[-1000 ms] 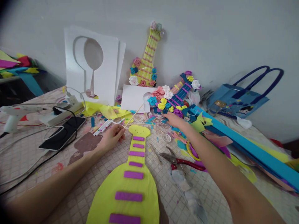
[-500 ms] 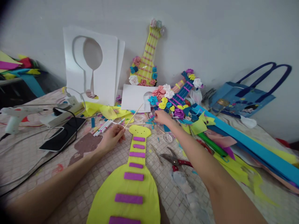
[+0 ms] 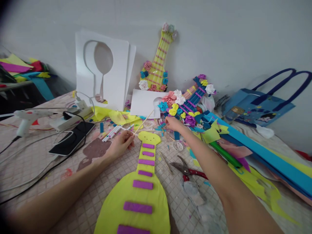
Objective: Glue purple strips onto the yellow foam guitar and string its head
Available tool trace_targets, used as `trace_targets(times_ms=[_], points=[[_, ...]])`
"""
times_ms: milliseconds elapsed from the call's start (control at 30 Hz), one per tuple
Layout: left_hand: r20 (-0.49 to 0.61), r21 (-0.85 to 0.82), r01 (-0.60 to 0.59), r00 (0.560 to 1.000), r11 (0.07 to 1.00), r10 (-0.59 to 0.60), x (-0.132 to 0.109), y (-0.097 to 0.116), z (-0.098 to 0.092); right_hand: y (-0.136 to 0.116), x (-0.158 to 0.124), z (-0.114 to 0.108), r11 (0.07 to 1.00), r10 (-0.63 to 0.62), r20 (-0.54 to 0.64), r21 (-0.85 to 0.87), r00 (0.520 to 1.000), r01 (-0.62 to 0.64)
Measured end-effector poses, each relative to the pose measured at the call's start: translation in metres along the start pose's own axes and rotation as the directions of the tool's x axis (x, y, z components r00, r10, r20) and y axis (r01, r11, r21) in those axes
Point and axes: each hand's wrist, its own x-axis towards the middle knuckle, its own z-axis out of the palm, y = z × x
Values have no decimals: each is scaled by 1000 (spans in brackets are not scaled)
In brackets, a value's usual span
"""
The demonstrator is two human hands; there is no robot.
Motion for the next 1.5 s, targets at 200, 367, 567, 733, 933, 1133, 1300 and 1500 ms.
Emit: trace_targets(times_ms=[200,367,567,733,933,1133,1300,1500], points=[[9,89,-55,998,994,55,-1,-9,2,1,1,5,999,-37,8,3,999,37],[16,259,-109,994,960,109,-3,-9,3,0,8,3,999,-45,-27,9,999,45],[85,467,-212,977,858,195,-8,-8,6,10,6,-17,998,-50,-135,36,990,55],[154,521,-266,964,811,217,-9,-6,6,15,2,-27,995,-57,-139,68,989,67],[231,502,-361,932,786,280,-9,0,4,10,3,-13,998,-21,-32,64,999,23],[214,515,-408,913,754,347,-9,2,4,2,15,0,998,-60,29,-16,998,61],[84,478,-409,902,778,423,-9,3,3,1,18,3,984,-134,34,-111,990,137],[-202,616,-32,959,787,197,13,8,-48,5,18,5,965,-202,-29,-174,979,194]])
